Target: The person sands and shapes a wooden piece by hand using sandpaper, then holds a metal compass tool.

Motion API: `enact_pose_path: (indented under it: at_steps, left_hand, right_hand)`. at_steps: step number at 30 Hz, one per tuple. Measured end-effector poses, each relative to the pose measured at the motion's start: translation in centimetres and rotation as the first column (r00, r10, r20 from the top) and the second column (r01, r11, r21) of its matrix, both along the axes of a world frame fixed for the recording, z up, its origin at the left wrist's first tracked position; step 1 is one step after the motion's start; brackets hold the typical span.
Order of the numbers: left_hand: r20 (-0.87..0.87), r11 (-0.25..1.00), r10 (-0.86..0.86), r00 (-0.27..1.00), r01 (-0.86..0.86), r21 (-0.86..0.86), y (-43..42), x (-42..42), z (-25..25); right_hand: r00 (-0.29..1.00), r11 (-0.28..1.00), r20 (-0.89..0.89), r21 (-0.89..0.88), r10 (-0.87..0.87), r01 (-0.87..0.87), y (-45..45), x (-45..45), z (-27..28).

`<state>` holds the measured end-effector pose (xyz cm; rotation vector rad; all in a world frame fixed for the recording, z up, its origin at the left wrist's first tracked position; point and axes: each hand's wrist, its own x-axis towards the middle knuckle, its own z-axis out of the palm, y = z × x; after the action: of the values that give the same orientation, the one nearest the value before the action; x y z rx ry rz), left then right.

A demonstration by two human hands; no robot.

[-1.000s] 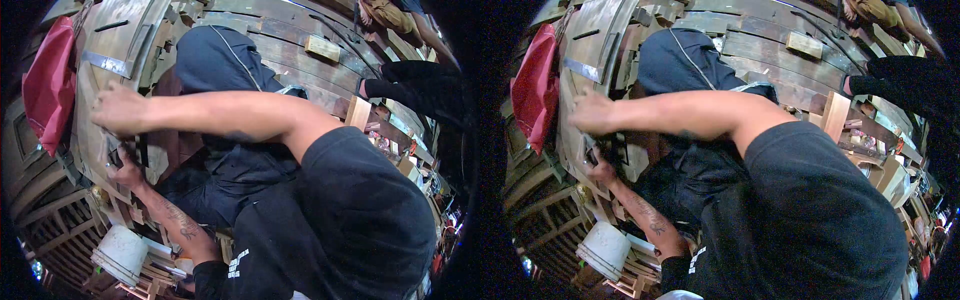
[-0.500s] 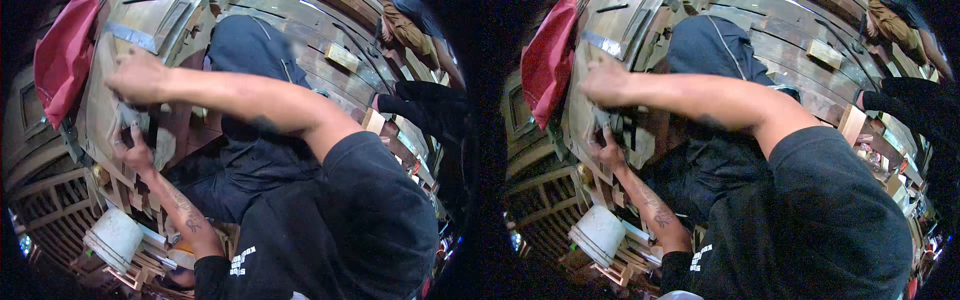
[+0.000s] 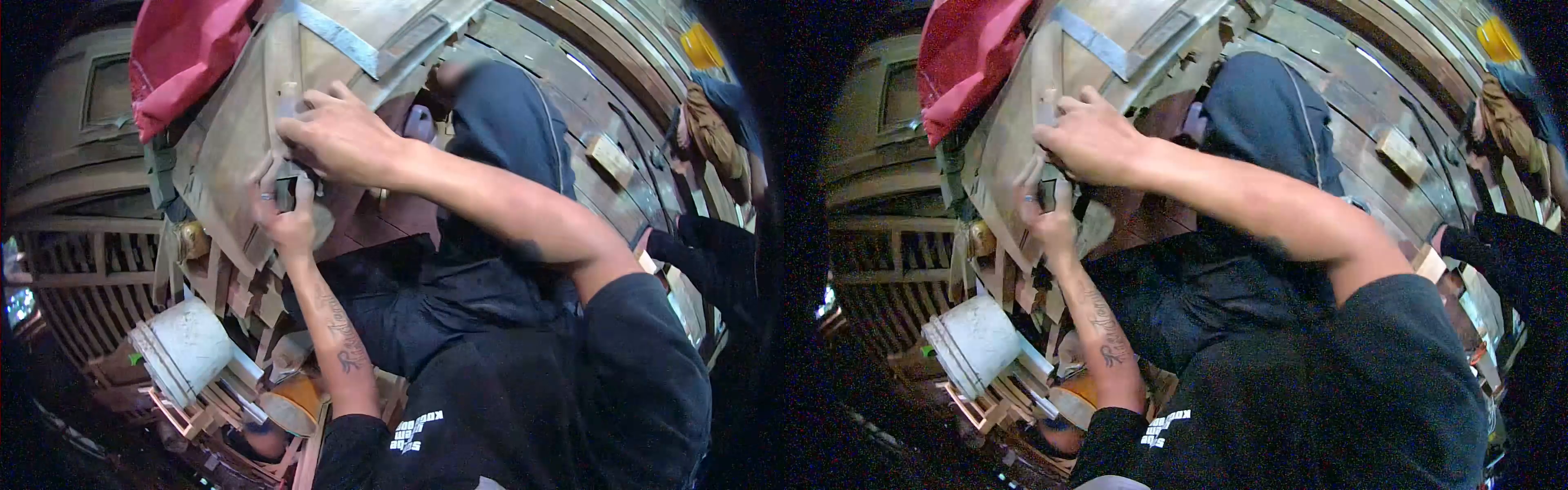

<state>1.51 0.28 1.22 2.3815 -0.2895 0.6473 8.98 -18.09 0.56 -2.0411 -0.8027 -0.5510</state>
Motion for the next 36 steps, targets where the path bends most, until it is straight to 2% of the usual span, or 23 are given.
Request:
enact_pose_path:
  at_steps: [2, 4, 5, 6, 8, 9, 10, 13, 14, 16, 19, 22, 23, 24, 26, 27, 28, 30, 31, 32, 34, 35, 36]
  left_hand:
    - [0.004, 0.999, -0.037, 0.999, 0.037, -0.025, 0.6, 0.3, -0.7]
    - [-0.007, 0.996, -0.030, 1.000, 0.029, -0.083, -0.7, -0.1, 0.1]
    - [0.001, 1.000, -0.009, 1.000, 0.009, -0.011, -0.6, -0.2, 0.3]
    - [0.014, 0.998, 0.008, 1.000, -0.008, 0.058, -0.6, -0.1, 0.4]
    - [0.039, 0.998, 0.000, 0.999, -0.003, 0.068, -0.2, -0.1, 0.3]
    - [0.049, 0.997, -0.009, 0.999, 0.005, 0.081, -0.4, 0.0, 0.3]
    - [0.047, 0.997, -0.010, 0.999, 0.007, 0.077, -0.5, 0.2, 0.2]
    - [0.000, 0.999, 0.028, 1.000, -0.028, 0.042, -0.8, -0.2, 0.4]
    - [-0.002, 0.999, 0.032, 0.999, -0.032, 0.043, -0.8, -0.4, 0.4]
    - [0.041, 0.997, 0.024, 0.999, -0.027, 0.076, -0.7, -0.1, 0.4]
    - [0.064, 0.996, 0.027, 0.998, -0.033, 0.085, -0.5, 0.1, 0.2]
    - [0.035, 0.995, 0.055, 0.998, -0.058, 0.084, -1.2, -0.3, 0.4]
    - [0.027, 0.997, 0.056, 0.998, -0.057, 0.058, -1.2, -0.3, 0.4]
    - [0.029, 0.998, 0.058, 0.998, -0.058, 0.031, -1.2, -0.3, 0.5]
    - [0.064, 0.996, 0.049, 0.997, -0.053, 0.071, -1.0, -0.1, 0.5]
    - [0.066, 0.999, 0.036, 0.997, -0.039, 0.037, -1.1, 0.0, 0.5]
    - [0.063, 1.000, 0.022, 0.998, -0.022, 0.003, -1.2, 0.1, 0.5]
    - [0.052, 0.999, 0.037, 0.998, -0.037, 0.003, -1.2, 0.1, 0.4]
    - [0.041, 0.999, 0.046, 0.998, -0.047, 0.004, -1.2, -0.1, 0.3]
    - [0.028, 0.999, 0.053, 0.998, -0.053, 0.005, -1.1, -0.5, 0.2]
    - [0.043, 0.998, 0.054, 0.998, -0.054, -0.023, -1.3, -0.2, 0.3]
    - [0.070, 0.995, 0.062, 0.996, -0.067, 0.075, -1.3, -0.2, 0.7]
    - [0.081, 0.996, 0.056, 0.995, -0.061, 0.060, -1.3, -0.1, 0.7]
  right_hand:
    - [1.000, 0.997, -0.007, -0.075, 0.017, -0.017, -0.9, 1.1, 0.4]
    - [0.987, 0.989, -0.103, -0.096, -0.125, 0.116, -1.3, 3.5, 0.7]
    - [0.983, 0.981, -0.023, -0.072, -0.183, 0.181, -1.5, 4.3, 0.8]
    - [0.983, 0.983, -0.041, -0.036, -0.180, 0.179, -1.2, 3.9, 0.8]
    - [0.997, 0.990, -0.024, -0.126, -0.073, 0.070, -1.1, 1.6, 1.0]
    - [1.000, 0.999, -0.001, -0.036, 0.022, -0.022, -0.6, 0.4, 1.1]
    - [0.992, 0.996, -0.093, -0.020, 0.086, -0.088, -0.8, -0.5, 0.9]
    - [0.993, 0.985, -0.004, -0.126, -0.121, 0.119, -1.2, 2.5, 0.8]
    - [0.988, 0.991, -0.094, -0.052, -0.125, 0.121, -1.6, 3.9, 1.1]
    - [0.984, 0.989, -0.101, -0.035, -0.147, 0.145, -1.0, 3.7, 0.9]
    - [0.996, 0.998, -0.062, 0.020, 0.057, -0.056, -0.7, 0.0, 0.9]
    - [0.987, 0.998, -0.156, -0.049, 0.036, -0.045, -2.1, 2.2, 1.5]
    - [0.985, 1.000, -0.172, 0.014, -0.017, 0.019, -2.3, 3.7, 1.3]
    - [0.997, 0.995, -0.010, 0.055, -0.083, 0.083, -2.2, 4.7, 1.3]
    - [0.993, 1.000, -0.111, 0.007, -0.028, 0.029, -1.9, 3.7, 0.7]
    - [0.999, 1.000, -0.045, -0.007, -0.004, 0.004, -1.7, 2.3, 0.9]
    - [0.986, 0.990, -0.095, -0.016, 0.135, -0.137, -1.7, 1.2, 0.9]
    - [0.995, 0.995, 0.027, 0.032, 0.096, -0.097, -1.7, 1.4, 0.2]
    - [0.999, 0.999, -0.021, -0.040, 0.025, -0.026, -2.2, 2.5, 0.8]
    - [0.999, 0.988, 0.019, 0.149, 0.045, -0.048, -2.3, 4.2, 0.5]
    - [0.999, 0.997, 0.036, 0.075, -0.011, 0.008, -2.4, 5.5, 0.9]
    - [0.999, 0.997, -0.039, 0.077, 0.007, -0.004, -2.3, 4.6, 0.8]
    - [0.999, 0.997, -0.017, 0.059, 0.046, -0.045, -2.2, 3.1, 1.4]
